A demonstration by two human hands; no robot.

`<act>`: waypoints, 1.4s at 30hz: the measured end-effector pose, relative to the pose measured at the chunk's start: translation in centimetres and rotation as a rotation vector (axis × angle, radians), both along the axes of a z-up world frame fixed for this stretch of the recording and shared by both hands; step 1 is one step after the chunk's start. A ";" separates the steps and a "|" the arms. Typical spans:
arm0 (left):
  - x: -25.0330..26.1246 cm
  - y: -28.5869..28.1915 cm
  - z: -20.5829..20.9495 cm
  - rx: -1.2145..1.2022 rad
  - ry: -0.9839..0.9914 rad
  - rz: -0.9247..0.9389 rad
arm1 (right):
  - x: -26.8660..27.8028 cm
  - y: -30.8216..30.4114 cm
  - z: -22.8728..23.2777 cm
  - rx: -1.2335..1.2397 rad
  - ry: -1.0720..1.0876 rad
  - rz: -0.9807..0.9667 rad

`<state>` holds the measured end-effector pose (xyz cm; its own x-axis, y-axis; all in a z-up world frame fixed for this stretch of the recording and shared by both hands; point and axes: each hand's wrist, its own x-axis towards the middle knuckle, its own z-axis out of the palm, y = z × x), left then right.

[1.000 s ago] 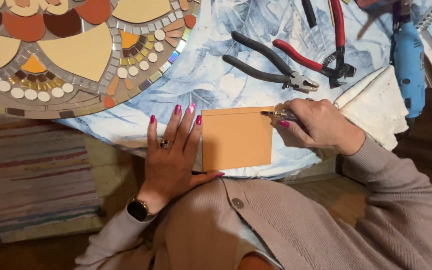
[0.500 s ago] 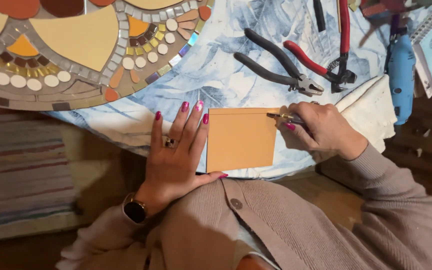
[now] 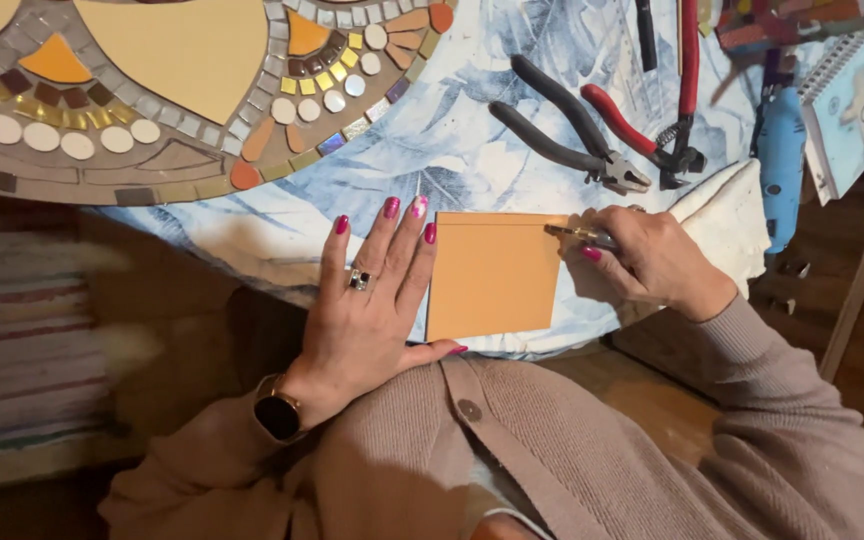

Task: The recorder measures a ceramic tile with a ruler and marker, then uses a manual tile scorer to score a line across the tile.

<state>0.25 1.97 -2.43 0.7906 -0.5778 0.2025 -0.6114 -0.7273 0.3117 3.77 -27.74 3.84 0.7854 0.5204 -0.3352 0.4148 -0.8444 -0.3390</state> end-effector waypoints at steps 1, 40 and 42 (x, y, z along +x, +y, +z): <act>0.0 0.0 0.0 -0.002 0.000 0.003 | 0.1 -0.2 -0.2 -0.002 0.000 0.003; 0.4 0.7 -0.8 -0.079 -0.042 0.031 | 0.4 0.2 0.6 -0.147 0.082 0.002; 0.5 0.7 -0.6 -0.084 -0.033 0.033 | 0.3 0.2 0.5 -0.129 0.092 -0.014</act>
<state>0.79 2.67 -3.03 0.8010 -0.5315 0.2754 -0.5985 -0.7194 0.3524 4.12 -27.56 4.33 0.7549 0.4577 -0.4698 0.3748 -0.8888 -0.2637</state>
